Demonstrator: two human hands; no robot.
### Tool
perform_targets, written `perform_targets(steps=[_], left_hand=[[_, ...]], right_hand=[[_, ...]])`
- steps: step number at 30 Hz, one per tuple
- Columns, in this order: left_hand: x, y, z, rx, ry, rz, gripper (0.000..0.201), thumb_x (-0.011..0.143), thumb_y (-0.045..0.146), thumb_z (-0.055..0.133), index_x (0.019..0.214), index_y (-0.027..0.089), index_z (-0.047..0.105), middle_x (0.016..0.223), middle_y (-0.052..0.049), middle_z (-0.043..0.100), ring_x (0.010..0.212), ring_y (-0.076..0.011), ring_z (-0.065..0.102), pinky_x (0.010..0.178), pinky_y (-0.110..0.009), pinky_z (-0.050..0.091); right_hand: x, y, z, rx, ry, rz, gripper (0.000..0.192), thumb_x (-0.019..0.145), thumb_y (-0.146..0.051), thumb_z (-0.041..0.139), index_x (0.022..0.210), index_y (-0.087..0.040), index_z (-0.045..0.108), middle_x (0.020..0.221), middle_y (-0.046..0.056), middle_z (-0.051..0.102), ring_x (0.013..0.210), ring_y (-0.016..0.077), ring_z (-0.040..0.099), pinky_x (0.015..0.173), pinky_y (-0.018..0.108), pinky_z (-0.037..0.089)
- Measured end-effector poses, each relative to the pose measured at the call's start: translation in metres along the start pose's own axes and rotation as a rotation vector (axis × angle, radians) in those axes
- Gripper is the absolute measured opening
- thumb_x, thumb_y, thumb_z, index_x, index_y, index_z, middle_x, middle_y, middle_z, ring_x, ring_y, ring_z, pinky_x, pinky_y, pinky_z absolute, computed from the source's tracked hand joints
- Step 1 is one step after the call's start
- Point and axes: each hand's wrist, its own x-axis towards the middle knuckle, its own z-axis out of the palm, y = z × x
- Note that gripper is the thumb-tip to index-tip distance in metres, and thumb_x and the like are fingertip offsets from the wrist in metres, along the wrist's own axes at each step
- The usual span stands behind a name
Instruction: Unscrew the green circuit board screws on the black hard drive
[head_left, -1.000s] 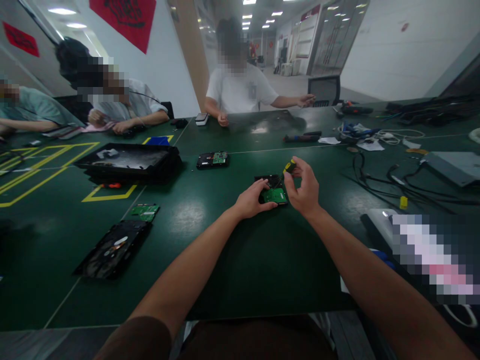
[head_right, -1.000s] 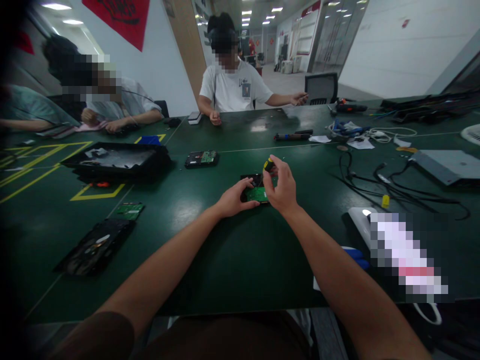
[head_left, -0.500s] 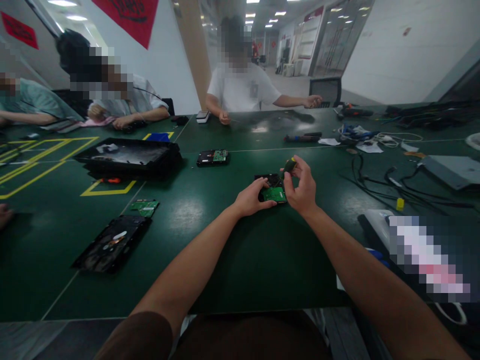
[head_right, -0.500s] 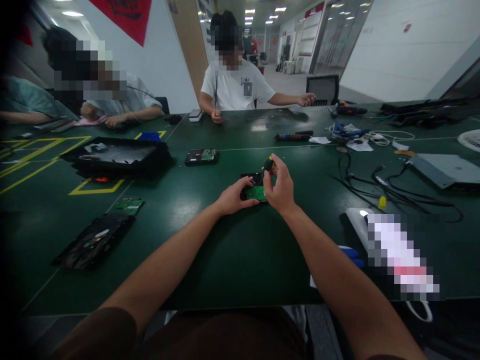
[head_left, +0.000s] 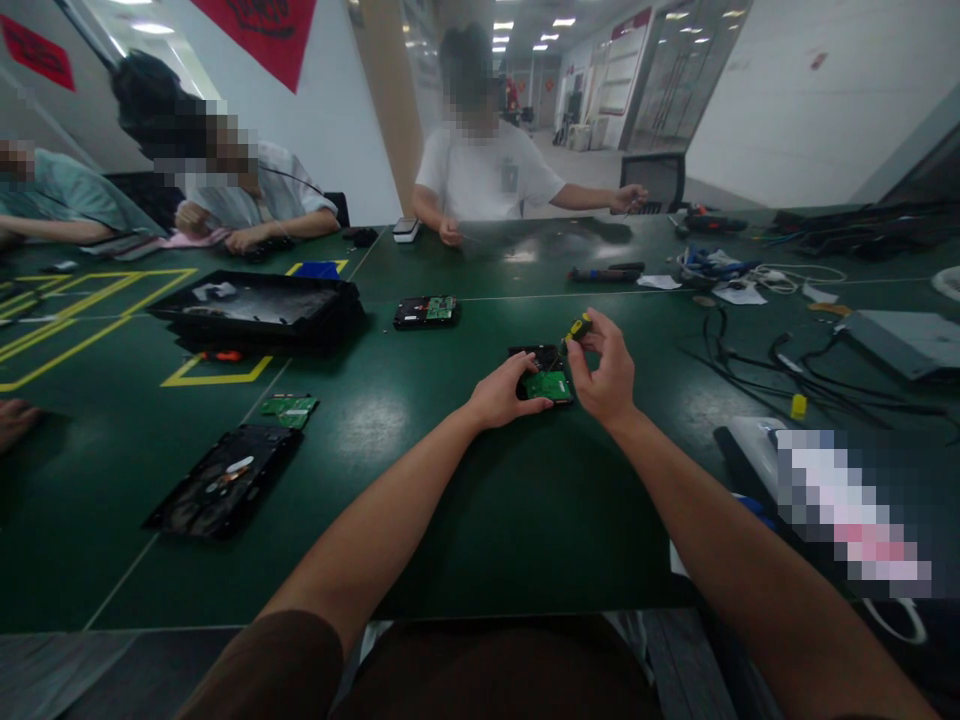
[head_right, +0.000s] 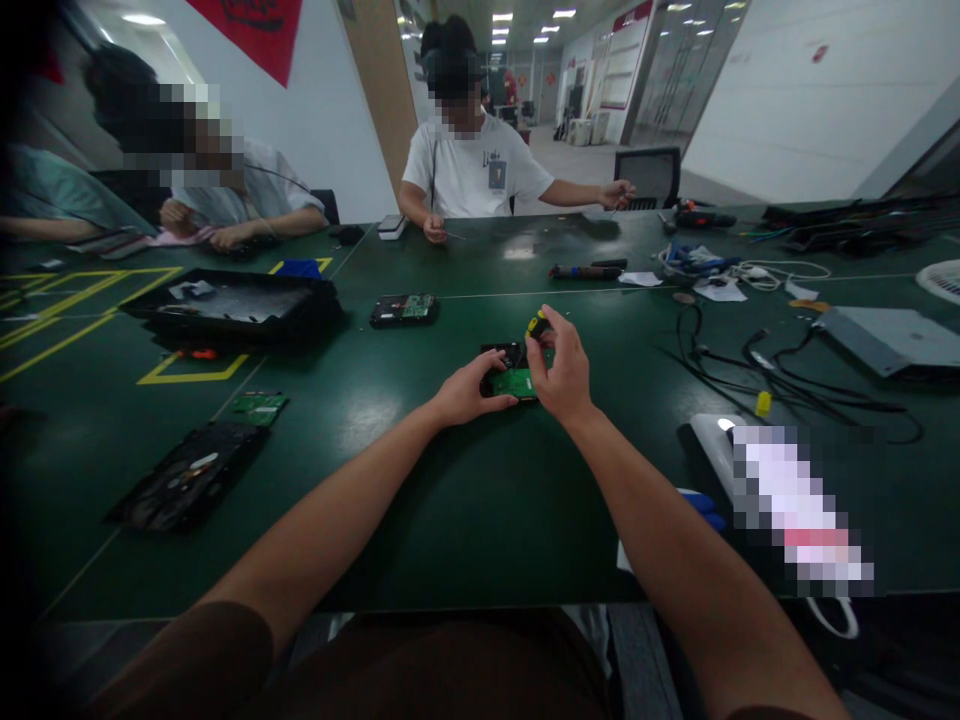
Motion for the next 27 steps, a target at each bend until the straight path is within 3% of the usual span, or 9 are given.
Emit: perform_targets(steps=[3,8,14,20,27], left_hand=[[0.0005,-0.0018,0.001,0.005,-0.003,0.005,0.063,0.078,0.054,0.083,0.128,0.024,0.058,0.156,-0.014,0.052,0.151,-0.0336,0.045,0.119,-0.052,0.046],[0.0007,-0.0045,0.0021,0.005,-0.004,0.003,0.064,0.078,0.056,0.082,0.127,0.024,0.058,0.158,-0.015,0.05,0.152,-0.0336,0.043,0.12,-0.052,0.044],[0.0007,-0.0028,0.0004,0.006,-0.007,0.012,0.062,0.079,0.054,0.082,0.127,0.023,0.057,0.156,-0.015,0.052,0.151,-0.0326,0.044,0.119,-0.05,0.045],[0.0006,-0.0023,0.0001,0.002,-0.014,-0.007,0.061,0.078,0.054,0.083,0.126,0.025,0.058,0.158,-0.014,0.05,0.153,-0.0333,0.042,0.12,-0.052,0.043],[0.0003,-0.0029,0.0008,-0.016,-0.007,-0.004,0.063,0.078,0.053,0.083,0.128,0.024,0.058,0.159,-0.015,0.05,0.153,-0.033,0.042,0.122,-0.052,0.042]], right_hand=[[0.0005,-0.0004,-0.0007,-0.02,0.003,-0.02,0.059,0.097,-0.034,0.063,0.153,-0.029,0.044,0.133,0.012,0.064,0.095,0.0247,0.072,0.083,0.046,0.065],[0.0028,-0.0026,-0.0023,-0.051,-0.016,-0.046,0.059,0.101,-0.032,0.055,0.158,-0.029,0.038,0.13,0.012,0.065,0.096,0.0252,0.071,0.09,0.05,0.063],[0.0007,-0.002,-0.0015,-0.019,0.043,-0.036,0.057,0.096,-0.034,0.067,0.15,-0.03,0.047,0.129,0.01,0.065,0.09,0.0236,0.071,0.079,0.045,0.066],[-0.0002,-0.0043,-0.0012,0.032,0.007,-0.059,0.056,0.1,-0.026,0.058,0.154,-0.029,0.042,0.14,0.013,0.061,0.105,0.0256,0.072,0.09,0.046,0.065],[0.0011,-0.0033,-0.0014,-0.019,0.052,-0.055,0.059,0.094,-0.029,0.068,0.149,-0.029,0.047,0.132,0.012,0.059,0.101,0.0249,0.069,0.076,0.041,0.066]])
